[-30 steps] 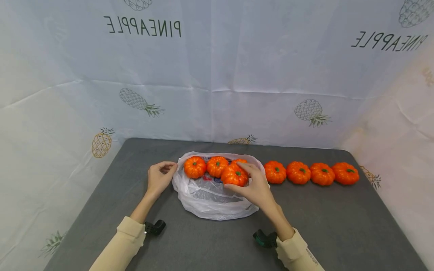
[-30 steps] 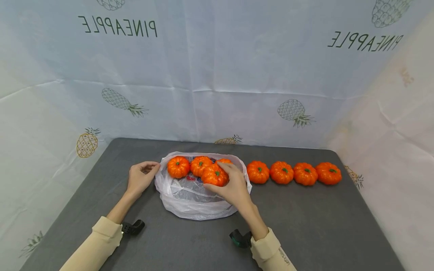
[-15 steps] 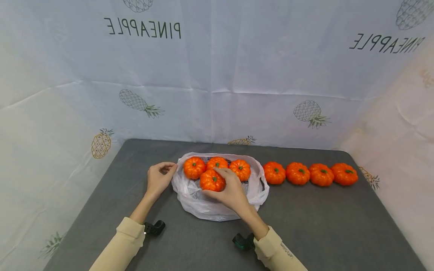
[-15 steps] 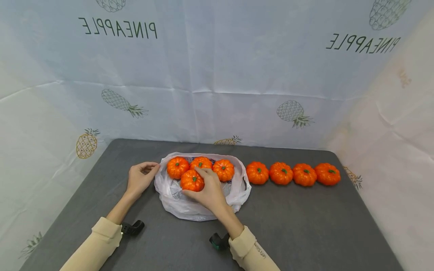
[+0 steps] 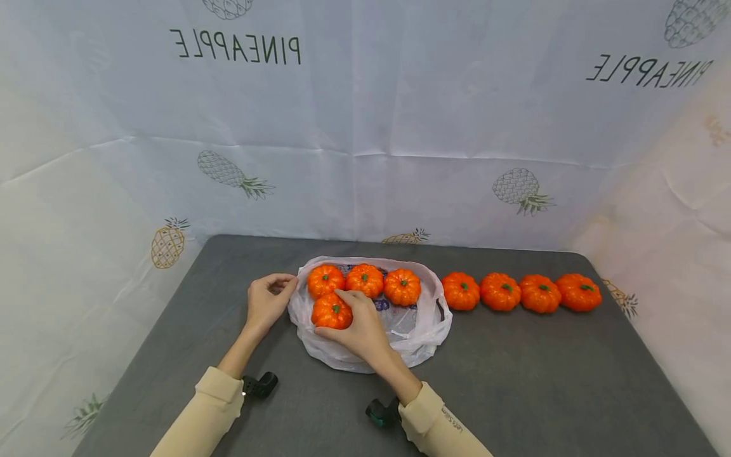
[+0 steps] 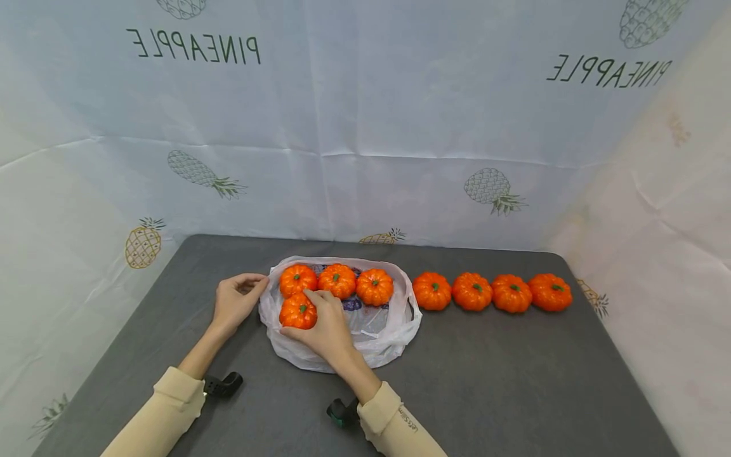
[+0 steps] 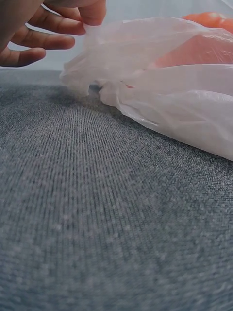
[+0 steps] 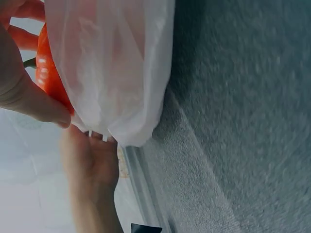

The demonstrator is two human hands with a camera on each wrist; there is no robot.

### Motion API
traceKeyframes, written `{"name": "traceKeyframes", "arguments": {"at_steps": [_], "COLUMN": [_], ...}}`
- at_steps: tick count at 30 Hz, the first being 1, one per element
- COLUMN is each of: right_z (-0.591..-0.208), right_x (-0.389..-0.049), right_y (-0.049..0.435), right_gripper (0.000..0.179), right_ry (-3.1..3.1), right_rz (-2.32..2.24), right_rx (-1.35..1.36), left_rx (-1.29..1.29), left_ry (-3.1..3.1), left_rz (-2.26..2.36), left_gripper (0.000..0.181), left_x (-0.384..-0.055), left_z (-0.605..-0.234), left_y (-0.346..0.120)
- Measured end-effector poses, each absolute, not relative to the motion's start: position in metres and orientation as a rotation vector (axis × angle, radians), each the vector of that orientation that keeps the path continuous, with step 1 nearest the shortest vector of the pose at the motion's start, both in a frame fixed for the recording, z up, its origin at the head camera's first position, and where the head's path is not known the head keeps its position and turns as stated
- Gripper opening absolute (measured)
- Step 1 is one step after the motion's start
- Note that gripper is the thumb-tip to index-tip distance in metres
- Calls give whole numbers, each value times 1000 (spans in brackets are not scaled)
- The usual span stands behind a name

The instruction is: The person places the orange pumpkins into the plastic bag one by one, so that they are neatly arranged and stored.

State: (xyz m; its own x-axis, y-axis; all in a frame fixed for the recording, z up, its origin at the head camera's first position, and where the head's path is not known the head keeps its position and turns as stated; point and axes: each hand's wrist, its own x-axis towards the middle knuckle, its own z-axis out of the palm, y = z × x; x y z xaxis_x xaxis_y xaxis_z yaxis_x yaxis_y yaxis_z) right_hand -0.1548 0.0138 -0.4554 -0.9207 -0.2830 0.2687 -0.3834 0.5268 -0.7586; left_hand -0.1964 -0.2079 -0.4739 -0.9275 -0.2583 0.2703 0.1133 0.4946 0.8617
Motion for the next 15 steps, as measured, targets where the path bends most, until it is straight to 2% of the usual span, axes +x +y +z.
{"name": "traceKeyframes", "arguments": {"at_steps": [15], "right_z": [-466], "right_x": [-152], "right_y": [-3], "right_gripper": [74], "right_ry": [-2696], "right_rz": [1284], "right_rx": [636], "left_rx": [105], "left_ry": [-2379], "left_rz": [-1401], "left_gripper": [17], "left_x": [-196], "left_z": [-477], "left_y": [-210]}}
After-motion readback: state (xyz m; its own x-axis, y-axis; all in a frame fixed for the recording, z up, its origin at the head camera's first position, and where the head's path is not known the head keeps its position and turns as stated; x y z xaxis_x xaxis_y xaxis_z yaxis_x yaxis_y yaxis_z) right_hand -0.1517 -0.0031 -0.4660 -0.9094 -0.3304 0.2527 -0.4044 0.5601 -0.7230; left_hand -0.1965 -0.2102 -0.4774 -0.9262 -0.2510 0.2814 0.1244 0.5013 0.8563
